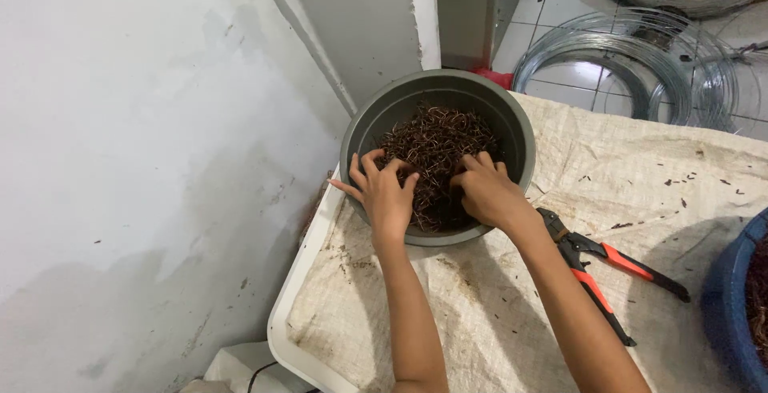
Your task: Cutting thin wires into smaller pieces using wire cutters and sorting them into a bowl
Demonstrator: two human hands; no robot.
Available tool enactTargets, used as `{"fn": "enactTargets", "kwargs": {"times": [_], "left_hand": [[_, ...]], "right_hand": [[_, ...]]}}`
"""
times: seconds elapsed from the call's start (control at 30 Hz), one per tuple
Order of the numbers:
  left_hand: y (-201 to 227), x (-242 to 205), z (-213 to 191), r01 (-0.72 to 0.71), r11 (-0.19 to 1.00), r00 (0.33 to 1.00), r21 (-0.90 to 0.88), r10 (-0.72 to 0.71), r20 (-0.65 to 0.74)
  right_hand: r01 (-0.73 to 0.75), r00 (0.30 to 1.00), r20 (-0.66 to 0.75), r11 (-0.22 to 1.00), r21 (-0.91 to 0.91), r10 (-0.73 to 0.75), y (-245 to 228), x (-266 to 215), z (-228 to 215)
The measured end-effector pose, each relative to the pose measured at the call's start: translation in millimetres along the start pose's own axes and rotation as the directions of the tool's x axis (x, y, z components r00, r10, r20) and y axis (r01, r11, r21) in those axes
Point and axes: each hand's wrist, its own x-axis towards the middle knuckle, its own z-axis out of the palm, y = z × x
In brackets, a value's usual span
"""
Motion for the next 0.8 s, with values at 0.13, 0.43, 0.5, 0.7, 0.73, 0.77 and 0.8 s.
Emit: {"fn": "enactTargets", "kwargs": {"times": [0.13, 0.43, 0.5, 0.7, 0.73, 0.77, 0.8], "left_hand": [[2.1, -0.4, -0.3, -0.018, 1.000, 1.000, 0.006, 0.018, -0.014], [8.1, -3.9, -14.2, -0.010, 1.000, 0.999, -0.023, 0.010, 0.032], [24.0, -10.1, -39.8, 0.005, 0.997, 0.997, -0.078, 0.002, 0.083], [-6.6, -9.5, -23.8, 0.043, 0.996, 0.989, 0.084, -0.054, 0.137], [-7.0, -10.0, -19.4, 0.045, 0.995, 0.989, 0.085, -0.057, 0.138], [-8.4, -10.3, -15.9, 0.070, 0.993, 0.984, 0.094, -0.084, 0.158], [-10.1, -10.5, -12.8, 0.094, 0.990, 0.978, 0.102, -0.111, 0.177]], "right_hand": [[-0.013, 1.000, -0.017, 0.999, 0.042, 0.014, 0.5, -1.0, 0.5], [-0.043, 0.998, -0.048, 0.994, 0.097, 0.048, -9.6, -8.6, -19.3], [-0.041, 0.999, -0.005, 0.999, 0.020, 0.041, -7.3, -4.7, -14.2], [-0.030, 0.999, 0.038, 0.998, 0.060, 0.028, -11.9, -10.0, -26.2], [-0.029, 0.999, 0.041, 0.998, 0.060, 0.026, -12.9, -11.6, -28.2], [0.012, 0.998, 0.062, 1.000, 0.025, -0.013, -15.0, -12.5, -30.3], [0.053, 0.995, 0.084, 0.999, -0.010, -0.052, -17.6, -13.2, -32.5]]}}
